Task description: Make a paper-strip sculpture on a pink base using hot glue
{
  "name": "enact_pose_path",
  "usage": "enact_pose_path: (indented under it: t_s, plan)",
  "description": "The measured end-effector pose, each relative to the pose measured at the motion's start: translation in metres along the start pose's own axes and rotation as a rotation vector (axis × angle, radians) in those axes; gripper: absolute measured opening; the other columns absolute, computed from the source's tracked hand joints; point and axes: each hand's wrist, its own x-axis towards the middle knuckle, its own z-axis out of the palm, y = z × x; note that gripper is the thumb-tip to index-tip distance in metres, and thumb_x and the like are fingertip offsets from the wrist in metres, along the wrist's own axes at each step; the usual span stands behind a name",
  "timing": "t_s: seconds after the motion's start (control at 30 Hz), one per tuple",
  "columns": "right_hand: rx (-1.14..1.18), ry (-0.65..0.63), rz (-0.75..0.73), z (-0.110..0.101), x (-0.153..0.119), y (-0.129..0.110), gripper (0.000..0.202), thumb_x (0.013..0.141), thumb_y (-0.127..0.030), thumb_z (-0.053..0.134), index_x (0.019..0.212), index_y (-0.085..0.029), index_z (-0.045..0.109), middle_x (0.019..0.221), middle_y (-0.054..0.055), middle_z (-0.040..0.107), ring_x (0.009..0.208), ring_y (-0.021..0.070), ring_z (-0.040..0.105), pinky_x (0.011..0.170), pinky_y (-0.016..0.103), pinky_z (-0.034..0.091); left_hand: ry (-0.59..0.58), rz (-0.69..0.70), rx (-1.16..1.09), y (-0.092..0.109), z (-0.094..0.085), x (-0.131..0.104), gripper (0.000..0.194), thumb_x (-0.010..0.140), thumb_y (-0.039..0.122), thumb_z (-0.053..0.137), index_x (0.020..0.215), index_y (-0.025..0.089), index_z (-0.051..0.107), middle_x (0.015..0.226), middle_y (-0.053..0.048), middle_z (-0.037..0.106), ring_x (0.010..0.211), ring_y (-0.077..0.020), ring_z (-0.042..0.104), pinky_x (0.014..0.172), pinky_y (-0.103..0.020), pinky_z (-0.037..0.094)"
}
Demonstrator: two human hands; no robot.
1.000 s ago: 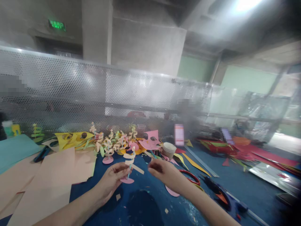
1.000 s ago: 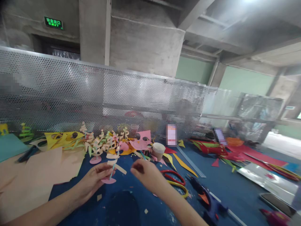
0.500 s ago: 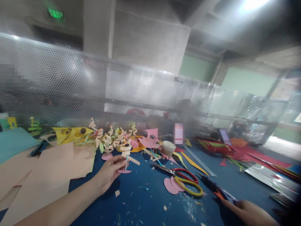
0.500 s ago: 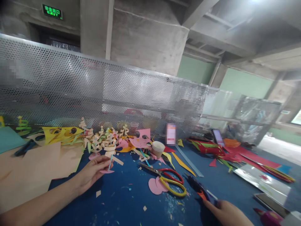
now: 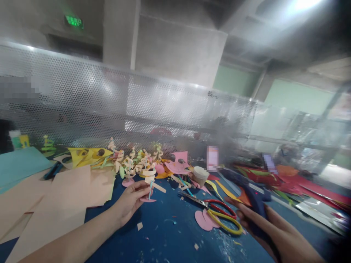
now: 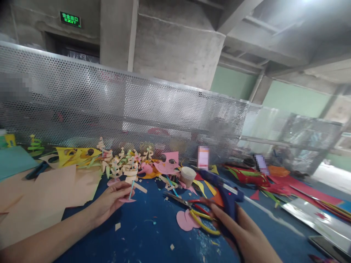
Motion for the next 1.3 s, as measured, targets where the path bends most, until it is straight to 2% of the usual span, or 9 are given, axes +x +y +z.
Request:
enact_pose_path:
  t_s: [0.03,0.1,0.2,0.3,0.43,0.77,0.97,1.17,1.3]
  plan:
    - [0.002,-0.062,0.011,0.013,-0.005,-0.012,0.040,0.060,-0.045,0.065,0.091,-0.020,0.058,0.066,0.006,0.067,0.058,0.0222,0.063,0.051,0.030,0.050,-0.001,0.002,-0.001,0.000,0.000,0.000,0.016,0.053,0.014,0.076,0.066,0.013,0.066,0.063,-0.001,0.064,0.063,-0.0103,0.060,0.060,-0.017,0.045]
    - [-0.056,-0.120,-0.092,0.037,-0.011,-0.029,0.038,0.061,-0.044,0.065,0.087,-0.019,0.058,0.077,0.007,0.067,0.070,0.0220,0.062,0.061,0.029,0.049,0.000,0.010,-0.005,0.000,-0.001,0.000,0.016,0.054,0.014,0.076,0.066,0.012,0.066,0.062,-0.001,0.064,0.063,-0.0104,0.060,0.060,-0.017,0.045]
    - [-0.190,-0.250,-0.190,0.071,-0.018,-0.040,0.034,0.066,-0.048,0.058,0.081,-0.017,0.059,0.073,0.005,0.066,0.067,0.0199,0.060,0.060,0.028,0.047,0.018,0.025,-0.028,-0.001,-0.004,0.002,0.016,0.053,0.014,0.077,0.065,0.012,0.067,0.062,-0.001,0.065,0.063,-0.0104,0.060,0.060,-0.016,0.045]
    - [-0.229,-0.356,-0.222,0.100,-0.023,-0.032,0.035,0.072,-0.048,0.049,0.083,-0.016,0.059,0.071,0.005,0.065,0.065,0.0199,0.059,0.058,0.028,0.047,0.054,0.040,-0.059,-0.004,-0.007,0.005,0.018,0.050,0.013,0.077,0.065,0.013,0.067,0.062,-0.001,0.066,0.061,-0.0102,0.061,0.060,-0.017,0.046]
    - [-0.247,-0.358,-0.271,0.124,-0.028,-0.011,0.035,0.074,-0.045,0.048,0.091,-0.016,0.058,0.084,0.008,0.066,0.080,0.0235,0.060,0.072,0.031,0.046,0.086,0.052,-0.085,-0.007,-0.009,0.007,0.018,0.050,0.011,0.077,0.065,0.013,0.068,0.061,-0.001,0.067,0.060,-0.0106,0.061,0.060,-0.017,0.047]
    - [-0.409,-0.450,-0.354,0.123,-0.031,0.001,0.029,0.079,-0.041,0.045,0.087,-0.018,0.060,0.082,0.007,0.066,0.077,0.0212,0.060,0.071,0.029,0.046,0.083,0.010,-0.084,-0.007,-0.006,0.008,0.016,0.053,0.008,0.075,0.066,0.012,0.067,0.062,-0.001,0.066,0.060,-0.0106,0.061,0.060,-0.018,0.045]
    - [-0.389,-0.430,-0.300,0.123,-0.032,0.000,0.025,0.076,-0.038,0.048,0.086,-0.018,0.059,0.079,0.006,0.064,0.073,0.0202,0.060,0.067,0.028,0.047,0.025,-0.002,-0.054,-0.007,-0.004,0.005,0.017,0.052,0.011,0.077,0.067,0.012,0.067,0.062,-0.001,0.064,0.062,-0.0106,0.060,0.059,-0.017,0.044]
    - [-0.354,-0.466,-0.322,0.122,-0.031,-0.002,0.026,0.077,-0.037,0.046,0.086,-0.016,0.057,0.080,0.007,0.064,0.074,0.0207,0.061,0.066,0.028,0.047,0.000,-0.010,-0.039,-0.007,-0.004,0.003,0.018,0.054,0.012,0.076,0.069,0.012,0.067,0.065,-0.002,0.065,0.064,-0.0113,0.060,0.063,-0.019,0.044]
    - [-0.374,-0.429,-0.337,0.121,-0.029,0.003,0.027,0.076,-0.040,0.047,0.088,-0.018,0.058,0.080,0.005,0.065,0.075,0.0220,0.061,0.067,0.029,0.048,-0.008,-0.014,-0.032,-0.007,-0.004,0.003,0.017,0.054,0.013,0.076,0.069,0.012,0.067,0.064,-0.002,0.065,0.064,-0.0117,0.060,0.063,-0.020,0.044]
